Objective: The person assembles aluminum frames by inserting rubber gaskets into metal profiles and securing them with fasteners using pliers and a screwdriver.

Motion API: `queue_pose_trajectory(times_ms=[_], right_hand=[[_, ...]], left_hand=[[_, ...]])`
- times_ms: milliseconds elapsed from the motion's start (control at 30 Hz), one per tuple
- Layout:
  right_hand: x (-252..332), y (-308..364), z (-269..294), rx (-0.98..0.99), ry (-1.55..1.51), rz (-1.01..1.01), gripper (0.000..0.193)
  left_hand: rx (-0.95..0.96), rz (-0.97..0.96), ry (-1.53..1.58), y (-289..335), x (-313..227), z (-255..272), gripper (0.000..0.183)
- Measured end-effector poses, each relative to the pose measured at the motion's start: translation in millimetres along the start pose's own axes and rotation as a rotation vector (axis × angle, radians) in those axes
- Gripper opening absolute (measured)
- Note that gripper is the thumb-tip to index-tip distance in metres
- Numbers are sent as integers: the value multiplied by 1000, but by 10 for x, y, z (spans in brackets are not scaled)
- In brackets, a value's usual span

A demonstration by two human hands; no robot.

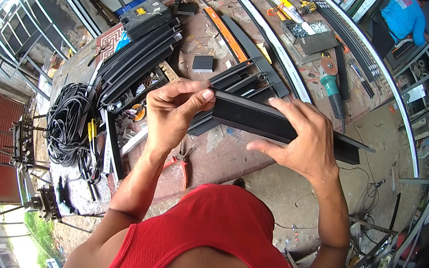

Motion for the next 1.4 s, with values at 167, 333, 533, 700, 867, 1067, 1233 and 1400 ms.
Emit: queue_pose_trajectory(times_ms=[167,333,533,700,867,1067,1233,1400], right_hand=[[-66,65,-135,55,154,20,70],[-92,114,-76,72,83,-32,69],[-84,114,-89,84,98,-11,69],[-44,99,-97,123,141,7,70],[-87,112,-106,136,137,33,72],[-234,130,-131,130,-30,28,74],[-438,158,-192,267,24,254,76],[-331,202,-347,398,72,484,72]], left_hand=[[-177,121,63,-13,246,74,9],[-112,255,96,-37,265,274,12],[51,153,102,53,222,141,31],[17,202,176,50,205,149,30],[42,277,212,64,267,155,26],[142,461,710,129,460,197,26],[482,571,389,185,511,419,42],[1021,594,-193,263,284,251,69]])
Point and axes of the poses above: each hand's wrist, its own y-axis away from the middle knuckle, its own z-axis out of the back of the hand, x = y × z, the point moved 1 cm from there along -y, towards the middle knuckle, and after that the axes turned 6 degrees about z, right-handed, at the moved point
